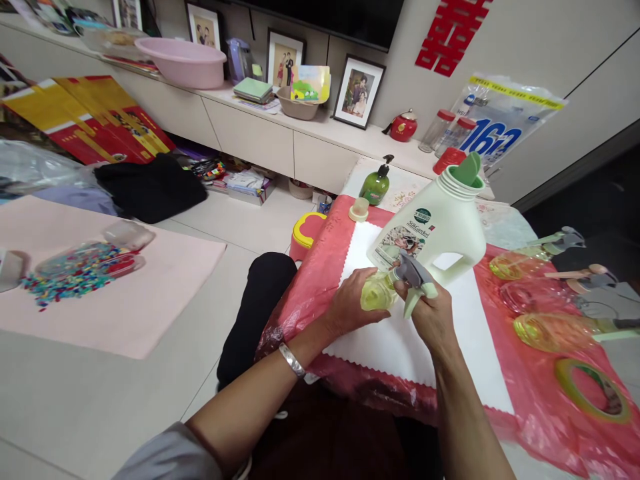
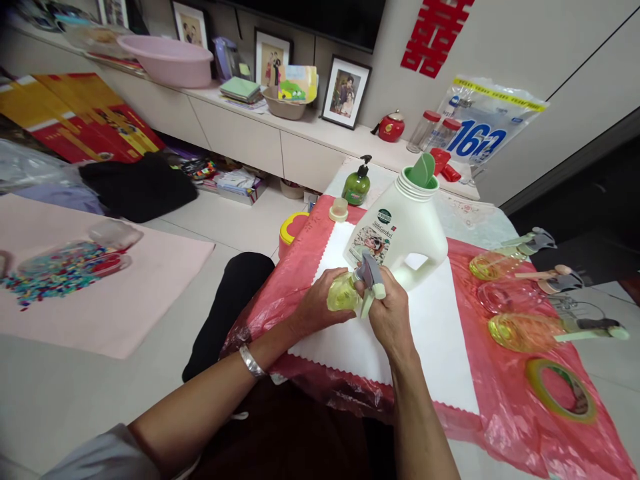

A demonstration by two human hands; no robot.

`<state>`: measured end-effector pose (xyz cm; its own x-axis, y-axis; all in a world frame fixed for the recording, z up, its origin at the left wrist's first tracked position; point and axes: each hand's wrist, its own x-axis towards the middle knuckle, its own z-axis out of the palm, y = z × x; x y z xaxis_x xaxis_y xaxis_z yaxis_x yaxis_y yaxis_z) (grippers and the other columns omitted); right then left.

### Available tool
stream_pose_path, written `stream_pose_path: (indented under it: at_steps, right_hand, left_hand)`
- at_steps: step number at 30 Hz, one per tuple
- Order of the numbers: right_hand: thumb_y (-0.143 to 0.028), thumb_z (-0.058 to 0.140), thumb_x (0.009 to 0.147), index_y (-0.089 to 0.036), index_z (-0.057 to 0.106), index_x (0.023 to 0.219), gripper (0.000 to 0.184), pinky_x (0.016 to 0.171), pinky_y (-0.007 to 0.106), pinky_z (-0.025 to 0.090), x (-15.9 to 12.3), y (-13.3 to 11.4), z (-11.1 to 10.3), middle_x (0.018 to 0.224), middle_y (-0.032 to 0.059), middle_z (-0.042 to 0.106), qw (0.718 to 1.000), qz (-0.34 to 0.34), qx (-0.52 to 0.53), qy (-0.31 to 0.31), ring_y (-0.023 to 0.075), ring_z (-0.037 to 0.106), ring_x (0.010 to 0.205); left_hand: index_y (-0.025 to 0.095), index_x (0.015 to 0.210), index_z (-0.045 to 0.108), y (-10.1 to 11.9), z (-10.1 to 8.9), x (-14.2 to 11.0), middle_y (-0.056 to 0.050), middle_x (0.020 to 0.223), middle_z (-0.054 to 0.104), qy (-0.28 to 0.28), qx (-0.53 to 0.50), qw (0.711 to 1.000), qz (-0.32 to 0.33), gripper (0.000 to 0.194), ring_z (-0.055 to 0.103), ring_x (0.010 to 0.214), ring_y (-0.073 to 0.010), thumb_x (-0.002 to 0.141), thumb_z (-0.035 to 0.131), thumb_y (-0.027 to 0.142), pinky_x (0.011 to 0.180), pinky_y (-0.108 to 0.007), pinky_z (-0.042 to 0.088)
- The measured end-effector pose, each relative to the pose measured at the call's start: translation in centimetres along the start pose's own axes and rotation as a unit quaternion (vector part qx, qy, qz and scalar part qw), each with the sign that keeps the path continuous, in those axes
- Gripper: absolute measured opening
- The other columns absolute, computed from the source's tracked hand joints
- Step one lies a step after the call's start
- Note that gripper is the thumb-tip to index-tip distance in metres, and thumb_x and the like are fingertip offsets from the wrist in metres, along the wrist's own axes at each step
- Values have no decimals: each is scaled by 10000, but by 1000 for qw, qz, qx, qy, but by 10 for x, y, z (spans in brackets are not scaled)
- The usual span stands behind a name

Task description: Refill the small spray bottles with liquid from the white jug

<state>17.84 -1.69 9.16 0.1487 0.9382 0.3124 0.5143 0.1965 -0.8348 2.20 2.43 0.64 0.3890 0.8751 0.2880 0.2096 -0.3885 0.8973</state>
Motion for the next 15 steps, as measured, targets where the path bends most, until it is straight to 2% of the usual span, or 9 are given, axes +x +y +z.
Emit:
stream_pose_path:
  at_steps: [4,9,12,15]
  right_hand:
    - [-358,706,889,-238,748,1134,276,874,313,493,-2,0,-2,1108,40,689,1000,-18,-3,-14,190,623,980]
    - [-355,689,895,-233,755,1090,239,771,284,495,-3,0,0,1040,31,700,999,-30,-14,-13,169,627,880]
    - [-335,677,892,-250,737,1144,272,798,284,502,-3,1,3,1085,23,700,999,-36,-29,-26,173,643,920]
    - [-327,658,890,-246,733,1125,260,814,279,511,-3,1,6,1066,19,704,999,-35,-34,-11,175,652,929]
  left_hand:
    - [201,1398,468,0,0,0,-144,1349,598,2,1,1000,4,913,598,1261,-358,628,919,396,1084,-524,503]
    - [194,1403,470,-2,1,0,-153,1364,591,-2,4,1000,-6,926,596,1265,-370,625,917,424,1081,-538,503]
    - [177,1408,466,-3,1,0,-165,1386,582,-6,-3,1000,-12,929,582,1289,-371,631,914,418,1097,-523,493]
    - [202,1417,461,-2,1,0,-150,1406,576,-11,-7,1000,-25,918,570,1309,-359,643,907,410,1113,-501,481]
